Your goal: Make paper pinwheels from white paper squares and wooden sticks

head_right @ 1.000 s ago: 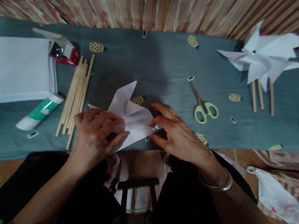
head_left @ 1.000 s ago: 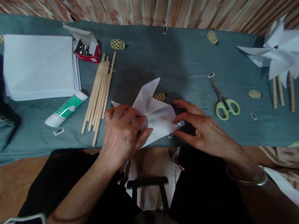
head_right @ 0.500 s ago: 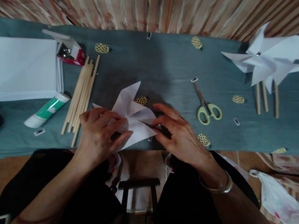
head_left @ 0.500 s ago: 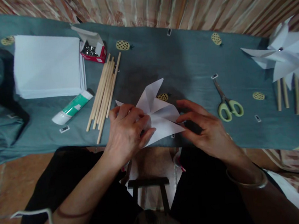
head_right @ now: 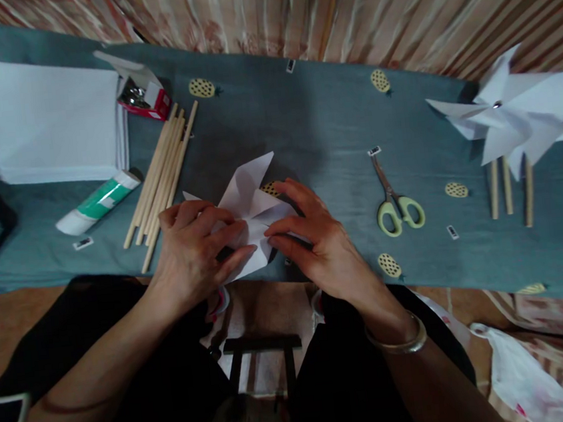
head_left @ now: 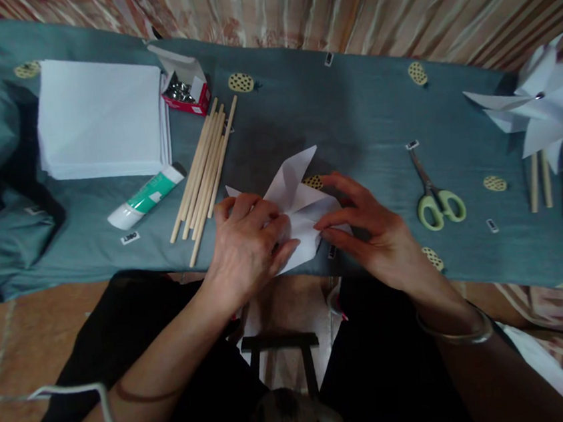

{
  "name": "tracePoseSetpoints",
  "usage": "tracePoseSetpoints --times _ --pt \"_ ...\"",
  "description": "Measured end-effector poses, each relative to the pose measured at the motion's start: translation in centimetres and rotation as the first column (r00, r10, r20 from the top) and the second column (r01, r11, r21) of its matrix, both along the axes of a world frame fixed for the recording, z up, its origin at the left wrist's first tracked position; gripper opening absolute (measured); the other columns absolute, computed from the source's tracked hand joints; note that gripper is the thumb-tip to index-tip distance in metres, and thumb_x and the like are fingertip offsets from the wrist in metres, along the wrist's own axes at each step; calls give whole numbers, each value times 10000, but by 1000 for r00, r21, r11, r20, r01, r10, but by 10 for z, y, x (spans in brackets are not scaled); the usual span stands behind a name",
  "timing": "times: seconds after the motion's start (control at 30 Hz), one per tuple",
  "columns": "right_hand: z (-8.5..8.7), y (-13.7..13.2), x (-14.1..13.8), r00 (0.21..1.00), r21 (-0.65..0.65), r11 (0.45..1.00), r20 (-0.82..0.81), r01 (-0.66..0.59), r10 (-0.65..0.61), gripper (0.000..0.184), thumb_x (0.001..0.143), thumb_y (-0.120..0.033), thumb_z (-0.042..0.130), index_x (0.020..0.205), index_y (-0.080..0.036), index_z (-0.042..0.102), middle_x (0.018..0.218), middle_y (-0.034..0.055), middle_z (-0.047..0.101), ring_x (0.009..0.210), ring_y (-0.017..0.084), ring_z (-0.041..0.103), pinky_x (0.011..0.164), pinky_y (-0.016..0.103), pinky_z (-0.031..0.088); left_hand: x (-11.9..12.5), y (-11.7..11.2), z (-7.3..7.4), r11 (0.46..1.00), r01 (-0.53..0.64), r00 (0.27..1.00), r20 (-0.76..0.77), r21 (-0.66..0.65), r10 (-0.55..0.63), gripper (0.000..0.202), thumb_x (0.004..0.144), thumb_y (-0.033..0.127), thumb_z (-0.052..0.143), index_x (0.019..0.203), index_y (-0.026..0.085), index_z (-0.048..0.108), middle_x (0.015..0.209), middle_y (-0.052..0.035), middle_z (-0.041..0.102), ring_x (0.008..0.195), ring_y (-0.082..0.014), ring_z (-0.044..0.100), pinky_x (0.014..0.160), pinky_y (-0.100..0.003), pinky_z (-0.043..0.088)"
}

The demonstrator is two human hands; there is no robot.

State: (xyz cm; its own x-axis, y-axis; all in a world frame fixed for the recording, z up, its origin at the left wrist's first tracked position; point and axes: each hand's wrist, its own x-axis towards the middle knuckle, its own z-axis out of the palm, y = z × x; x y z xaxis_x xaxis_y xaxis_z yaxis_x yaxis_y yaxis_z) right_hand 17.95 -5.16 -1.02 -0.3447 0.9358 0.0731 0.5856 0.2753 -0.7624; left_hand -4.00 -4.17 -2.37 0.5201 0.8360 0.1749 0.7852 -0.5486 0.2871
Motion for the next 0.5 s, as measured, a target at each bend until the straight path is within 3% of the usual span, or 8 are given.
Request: tracePoseSetpoints --times 0.23,0.5 --pt "-10 -2 -18 982 126 986 136 112 -129 119 917 -231 569 910 -284 675 1433 15 495 1436 277 370 1174 552 352 0 0 0 1000 10 1000 3 9 -10 194 922 399 562 970 245 668 1048 -33 694 1060 -284 548 920 -454 332" --pt "-20 0 -31 964 228 955 140 190 -226 65 879 -235 605 849 -258 659 1419 66 513 1421 310 389 1168 557 366 0 0 1 1000 4 1000 5 -5 -4 193 926 398 554 961 248 671 1041 -33 702 1067 -297 551 909 -462 333"
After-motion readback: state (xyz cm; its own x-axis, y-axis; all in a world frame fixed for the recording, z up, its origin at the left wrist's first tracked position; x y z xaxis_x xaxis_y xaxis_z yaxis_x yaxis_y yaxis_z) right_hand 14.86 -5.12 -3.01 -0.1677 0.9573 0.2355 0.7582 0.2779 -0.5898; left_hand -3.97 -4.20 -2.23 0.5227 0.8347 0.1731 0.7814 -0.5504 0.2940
